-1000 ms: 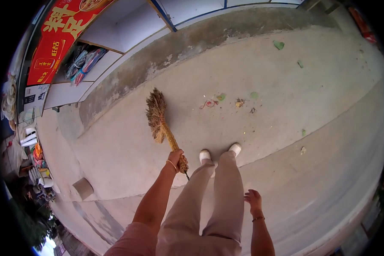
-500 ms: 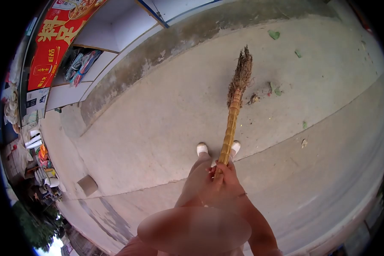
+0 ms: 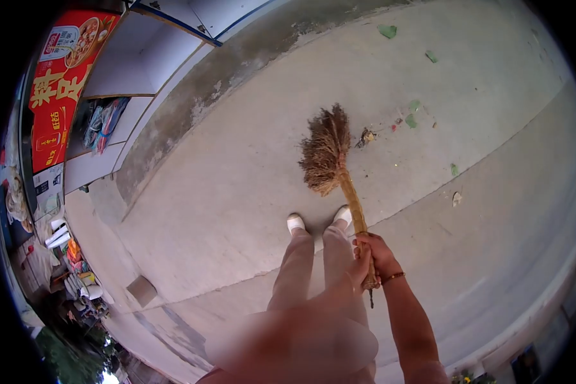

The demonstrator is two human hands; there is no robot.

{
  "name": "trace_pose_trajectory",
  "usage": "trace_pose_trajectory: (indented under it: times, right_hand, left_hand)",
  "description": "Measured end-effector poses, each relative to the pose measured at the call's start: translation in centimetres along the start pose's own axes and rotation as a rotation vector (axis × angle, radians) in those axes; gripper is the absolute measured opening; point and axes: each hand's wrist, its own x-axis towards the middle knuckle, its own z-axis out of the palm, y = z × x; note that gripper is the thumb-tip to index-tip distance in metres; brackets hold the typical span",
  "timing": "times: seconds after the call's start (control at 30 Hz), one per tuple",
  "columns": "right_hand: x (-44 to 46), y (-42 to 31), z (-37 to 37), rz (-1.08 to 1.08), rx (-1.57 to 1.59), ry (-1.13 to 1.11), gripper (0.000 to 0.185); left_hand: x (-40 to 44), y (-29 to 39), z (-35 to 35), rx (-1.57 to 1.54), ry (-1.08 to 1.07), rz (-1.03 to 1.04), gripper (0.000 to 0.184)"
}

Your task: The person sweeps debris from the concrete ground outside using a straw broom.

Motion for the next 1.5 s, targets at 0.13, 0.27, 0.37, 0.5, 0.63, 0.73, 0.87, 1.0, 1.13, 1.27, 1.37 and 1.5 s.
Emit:
trace_pose_trajectory:
  times: [0.13, 0.27, 0.37, 0.5, 0.63, 0.73, 0.87, 1.0, 1.13, 1.27, 1.37, 1.5]
  right_hand:
    - [-3.3, -4.8, -3.9, -0.206, 0.061, 0.276, 0.018]
    - [-5.8, -5.6, -0.4, -0.328, 0.223, 0.211, 0.022]
    - [-6.8, -4.5, 4.3, -0.322, 0.268, 0.057, 0.038]
    - [-6.4, -6.4, 12.1, -0.180, 0.158, -0.250, 0.033]
    - [1.7, -10.8, 18.6, -0.054, -0.020, -0.324, 0.023]
    - [5.0, -21.0, 21.0, 0.203, -0.217, -0.393, 0.022]
    - [5.9, -30.6, 17.2, 0.166, 0.130, -0.270, 0.021]
    - [3.6, -37.1, 11.2, -0.088, 0.421, -0.241, 0.021]
    - [3.0, -41.2, 10.6, -0.218, 0.499, -0.155, 0.024]
    - [0.3, -39.7, 15.4, -0.345, 0.386, -0.002, 0.036]
    - [-2.5, -36.4, 17.3, -0.239, 0.274, -0.073, 0.032]
    - [-1.6, -39.0, 17.4, -0.207, -0.031, -0.150, 0.024]
  left_hand:
    - [1.3, 1.6, 6.0, 0.105, -0.284, -0.090, 0.052]
    - [-2.6, 4.0, 4.0, 0.290, -0.203, -0.061, 0.051]
    - [-6.6, 4.2, 2.0, 0.385, -0.087, 0.211, 0.049]
    - [-9.5, 7.3, -1.6, 0.565, 0.057, 0.627, 0.046]
    - [-9.8, 15.2, -2.6, 0.397, 0.160, 0.691, 0.044]
    - [-8.6, 25.8, 1.7, -0.162, 0.221, 0.436, 0.043]
    - [-5.1, 32.8, 11.5, -0.131, 0.044, 0.293, 0.042]
    - [-3.4, 35.6, 20.9, 0.193, -0.022, 0.223, 0.039]
    - [-3.0, 40.4, 23.9, 0.368, -0.183, 0.220, 0.038]
    - [-5.7, 37.9, 18.3, 0.649, -0.146, 0.539, 0.033]
    - [-7.1, 32.7, 14.2, 0.588, -0.036, 0.598, 0.033]
    - [-9.3, 33.9, 19.2, 0.236, 0.147, 0.406, 0.040]
